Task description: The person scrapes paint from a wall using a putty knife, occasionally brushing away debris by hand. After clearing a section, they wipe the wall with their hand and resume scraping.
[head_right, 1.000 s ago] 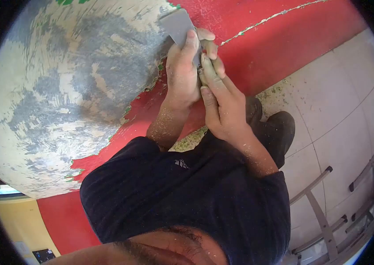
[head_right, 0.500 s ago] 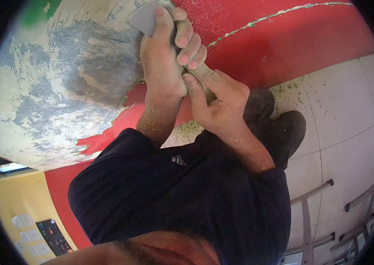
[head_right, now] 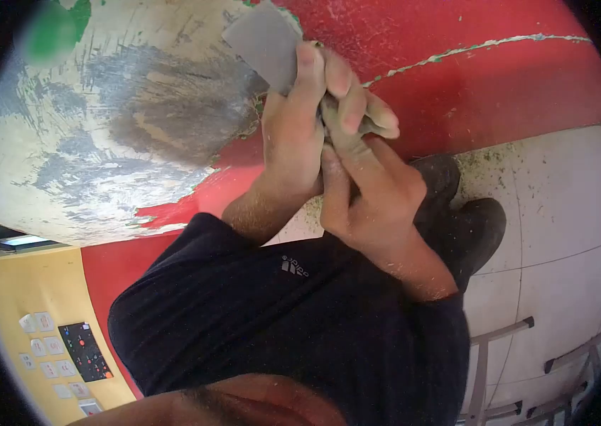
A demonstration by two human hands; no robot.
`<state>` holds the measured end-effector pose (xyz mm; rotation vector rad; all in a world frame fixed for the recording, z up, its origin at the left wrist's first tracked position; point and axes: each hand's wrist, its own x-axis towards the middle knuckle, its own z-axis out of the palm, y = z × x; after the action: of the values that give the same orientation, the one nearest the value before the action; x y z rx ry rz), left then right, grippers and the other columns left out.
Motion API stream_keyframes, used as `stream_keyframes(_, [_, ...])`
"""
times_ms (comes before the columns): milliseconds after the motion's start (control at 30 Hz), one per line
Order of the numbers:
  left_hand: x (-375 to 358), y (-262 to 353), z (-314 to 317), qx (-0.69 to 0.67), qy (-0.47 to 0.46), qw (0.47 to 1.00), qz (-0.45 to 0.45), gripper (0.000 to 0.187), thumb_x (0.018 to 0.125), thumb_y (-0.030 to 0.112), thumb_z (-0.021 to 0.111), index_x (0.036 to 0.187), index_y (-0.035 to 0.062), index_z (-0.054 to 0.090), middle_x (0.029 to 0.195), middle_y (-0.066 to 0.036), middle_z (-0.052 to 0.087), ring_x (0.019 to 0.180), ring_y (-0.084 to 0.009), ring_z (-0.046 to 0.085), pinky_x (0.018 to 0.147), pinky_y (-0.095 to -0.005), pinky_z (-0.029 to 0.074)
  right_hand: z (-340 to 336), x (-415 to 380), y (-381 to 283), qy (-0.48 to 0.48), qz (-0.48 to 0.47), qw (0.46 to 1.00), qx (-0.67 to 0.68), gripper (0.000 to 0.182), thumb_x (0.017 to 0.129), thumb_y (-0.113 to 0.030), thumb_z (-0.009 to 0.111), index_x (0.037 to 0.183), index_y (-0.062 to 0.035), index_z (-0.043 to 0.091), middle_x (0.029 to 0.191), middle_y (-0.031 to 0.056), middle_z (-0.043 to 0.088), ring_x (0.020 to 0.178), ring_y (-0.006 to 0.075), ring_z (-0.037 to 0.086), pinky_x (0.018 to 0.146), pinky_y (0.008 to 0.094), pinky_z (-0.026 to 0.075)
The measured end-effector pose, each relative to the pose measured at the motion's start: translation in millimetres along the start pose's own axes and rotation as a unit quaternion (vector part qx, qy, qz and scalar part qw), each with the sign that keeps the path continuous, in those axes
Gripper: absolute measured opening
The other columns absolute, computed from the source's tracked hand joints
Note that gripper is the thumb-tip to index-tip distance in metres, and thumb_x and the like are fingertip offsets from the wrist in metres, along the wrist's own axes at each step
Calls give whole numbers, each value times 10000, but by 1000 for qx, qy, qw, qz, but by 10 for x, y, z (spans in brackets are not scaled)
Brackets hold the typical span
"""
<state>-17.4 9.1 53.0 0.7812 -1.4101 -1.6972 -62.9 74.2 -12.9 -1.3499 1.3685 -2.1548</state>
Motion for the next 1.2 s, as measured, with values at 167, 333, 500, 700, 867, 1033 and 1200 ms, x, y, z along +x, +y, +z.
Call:
stream_keyframes(167, [-57, 41, -101, -51, 6, 993, -104, 390, 1003, 408, 343, 884, 54, 453, 598, -75, 491, 445, -210, 547, 433, -326, 479, -42, -112, -85, -29, 4, 999, -30, 350, 769, 40, 643, 1119, 21, 630, 885, 214, 640, 721, 308, 659, 638, 315, 516])
stream_keyframes(333, [-10, 119, -63, -53, 46, 997, -19, 443, 993, 466, 329, 856, 62, 446, 578, -47, 450, 398, -145, 438, 404, -307, 426, 39, -95, -63, -25, 11, 1000, -4, 329, 770, 55, 643, 1096, 17, 633, 700, 158, 570, 528, 258, 558, 502, 329, 455])
stream_keyframes(500, [-18, 134, -76, -82, 22, 991, -100, 421, 983, 471, 373, 841, 80, 441, 549, -1, 376, 390, -109, 360, 387, -283, 373, 19, -209, -96, -5, 7, 1000, 15, 307, 773, 60, 643, 1077, 17, 629, 633, 132, 514, 477, 247, 507, 455, 326, 404])
stream_keyframes(700, [-107, 162, -87, -46, 33, 990, -131, 380, 976, 454, 414, 822, 108, 439, 552, 21, 337, 398, -94, 336, 386, -276, 356, 86, -210, -53, -4, -20, 1000, -19, 263, 770, 43, 643, 1031, 15, 634, 656, 127, 515, 510, 271, 525, 468, 348, 417])
stream_keyframes(867, [39, 228, -28, -25, 15, 997, -65, 374, 974, 456, 417, 820, 116, 434, 558, 27, 328, 399, -85, 331, 373, -268, 343, 112, -137, -28, 10, -26, 1000, -9, 240, 762, 31, 656, 1001, 11, 640, 648, 123, 513, 510, 269, 522, 463, 347, 417])
stream_keyframes(1033, [-31, 116, -79, -21, 33, 994, -103, 345, 980, 440, 409, 835, 127, 432, 559, 30, 321, 395, -86, 327, 363, -270, 340, 81, -251, -37, 22, -36, 999, -28, 219, 805, 85, 600, 1023, 71, 625, 658, 153, 555, 506, 206, 529, 484, 274, 422])
stream_keyframes(1200, [-56, 130, -72, -22, 27, 995, -93, 336, 994, 415, 380, 834, 123, 426, 566, 35, 311, 395, -82, 315, 375, -266, 350, 159, -274, -53, 89, -30, 996, 15, 218, 745, 37, 686, 961, 23, 658, 649, 138, 566, 513, 244, 561, 465, 317, 445])
